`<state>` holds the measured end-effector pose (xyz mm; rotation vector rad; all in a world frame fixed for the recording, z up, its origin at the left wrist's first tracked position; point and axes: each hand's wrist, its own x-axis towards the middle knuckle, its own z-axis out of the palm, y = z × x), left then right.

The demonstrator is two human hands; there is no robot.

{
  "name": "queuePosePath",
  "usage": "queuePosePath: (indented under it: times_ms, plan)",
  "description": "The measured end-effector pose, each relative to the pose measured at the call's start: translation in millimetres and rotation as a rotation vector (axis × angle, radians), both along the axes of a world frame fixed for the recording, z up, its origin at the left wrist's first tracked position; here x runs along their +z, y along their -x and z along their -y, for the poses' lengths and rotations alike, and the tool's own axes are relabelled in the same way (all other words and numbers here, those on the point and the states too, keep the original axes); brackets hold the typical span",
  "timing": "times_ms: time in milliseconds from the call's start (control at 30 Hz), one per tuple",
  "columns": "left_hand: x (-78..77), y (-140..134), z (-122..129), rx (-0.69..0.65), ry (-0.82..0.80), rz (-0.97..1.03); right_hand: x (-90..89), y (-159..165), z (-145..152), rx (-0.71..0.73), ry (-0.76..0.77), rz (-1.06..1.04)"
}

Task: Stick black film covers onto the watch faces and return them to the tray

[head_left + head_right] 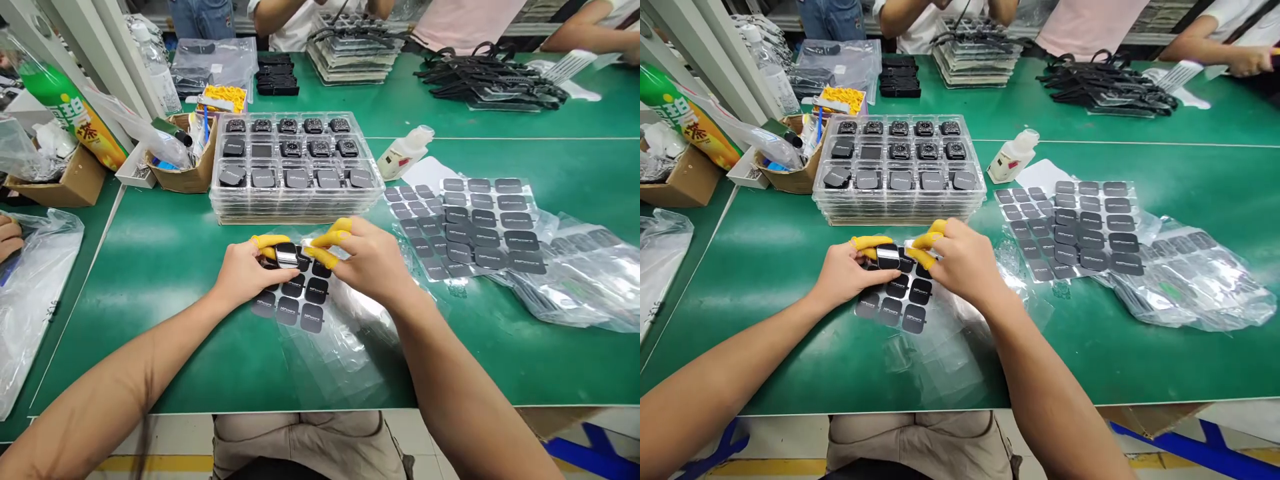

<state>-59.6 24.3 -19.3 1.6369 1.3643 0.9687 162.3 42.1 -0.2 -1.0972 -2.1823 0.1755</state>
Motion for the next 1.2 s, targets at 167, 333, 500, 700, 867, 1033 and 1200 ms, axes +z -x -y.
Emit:
queuePosePath:
  times_ms: [167,333,500,700,867,1033,1200]
  plan:
    - [0.4,-0.9,2.2,-0.035,-0.032,0.035,-1.6,5.6,0.4,0.166,0.042,-0.147]
    - [-0.2,-0.7,2.2,0.017,0.005,0.059,0.2,-13.9,-7.5,0.026,0.051,-0.019]
    - [1.5,-0.7,3.2,-0.044,-0.033,-0.006,-2.2,8.0,-3.7,-0.133,0.048,-0.287]
    - [0.3,-0.1,1.2,0.031,-0.024,0.031,-8.3,-7.0,-13.2,-0.246,0.241,0.124]
    - [-5.1,-0.4,0.8,0.072,-0.095,0.137,1.1,-42.3,-23.5,-0.34,0.147,-0.017]
    - [-8.5,-0.7,-0.4,0.184,-0.169,0.189,-0.6,-20.3,-16.6,0.051,0.58,-0.446]
    - [-6.6,1.2,-3.1,0.125,-0.186,0.171,-5.9,-14.2,-19.0,-0.044,0.734,-0.703]
